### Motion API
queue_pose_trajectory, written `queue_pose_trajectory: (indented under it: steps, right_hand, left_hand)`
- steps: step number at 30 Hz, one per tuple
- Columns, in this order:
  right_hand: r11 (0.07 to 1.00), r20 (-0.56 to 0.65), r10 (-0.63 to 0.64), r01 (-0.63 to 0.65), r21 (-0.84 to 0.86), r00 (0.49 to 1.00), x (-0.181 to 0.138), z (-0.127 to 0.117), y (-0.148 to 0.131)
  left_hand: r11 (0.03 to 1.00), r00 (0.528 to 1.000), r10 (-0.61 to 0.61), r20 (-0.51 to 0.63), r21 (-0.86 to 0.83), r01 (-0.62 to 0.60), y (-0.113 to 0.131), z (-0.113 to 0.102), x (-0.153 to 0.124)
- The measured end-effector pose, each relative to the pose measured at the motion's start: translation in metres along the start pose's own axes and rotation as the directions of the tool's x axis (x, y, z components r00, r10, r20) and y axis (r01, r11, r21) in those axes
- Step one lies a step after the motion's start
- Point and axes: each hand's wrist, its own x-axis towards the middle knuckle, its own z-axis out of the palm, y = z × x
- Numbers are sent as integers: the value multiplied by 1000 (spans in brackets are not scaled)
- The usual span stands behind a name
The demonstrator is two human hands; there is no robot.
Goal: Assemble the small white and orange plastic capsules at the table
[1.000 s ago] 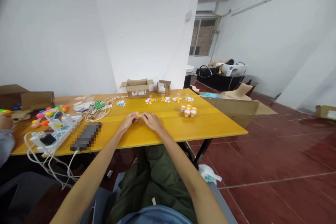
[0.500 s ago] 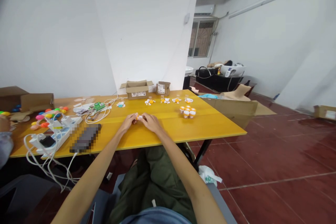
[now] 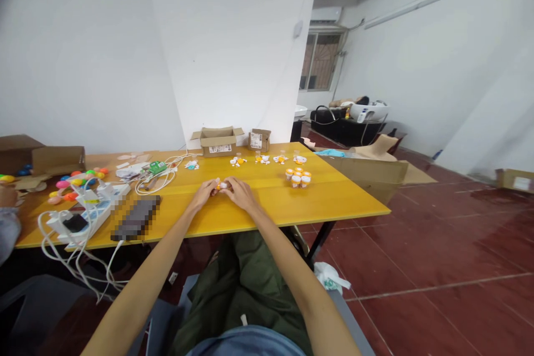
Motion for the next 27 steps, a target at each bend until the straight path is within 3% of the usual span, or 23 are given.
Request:
queue_pose_trajectory:
  steps: [12, 27]
  right_hand:
    - [997, 28, 15, -13, -75, 1000, 0, 4, 3]
    - [1000, 34, 16, -16, 11, 999, -1, 4, 1]
  left_hand:
    - [999, 999, -20, -33, 34, 21, 7, 3, -3]
    - [998, 999, -25, -46, 57, 28, 8, 3, -3]
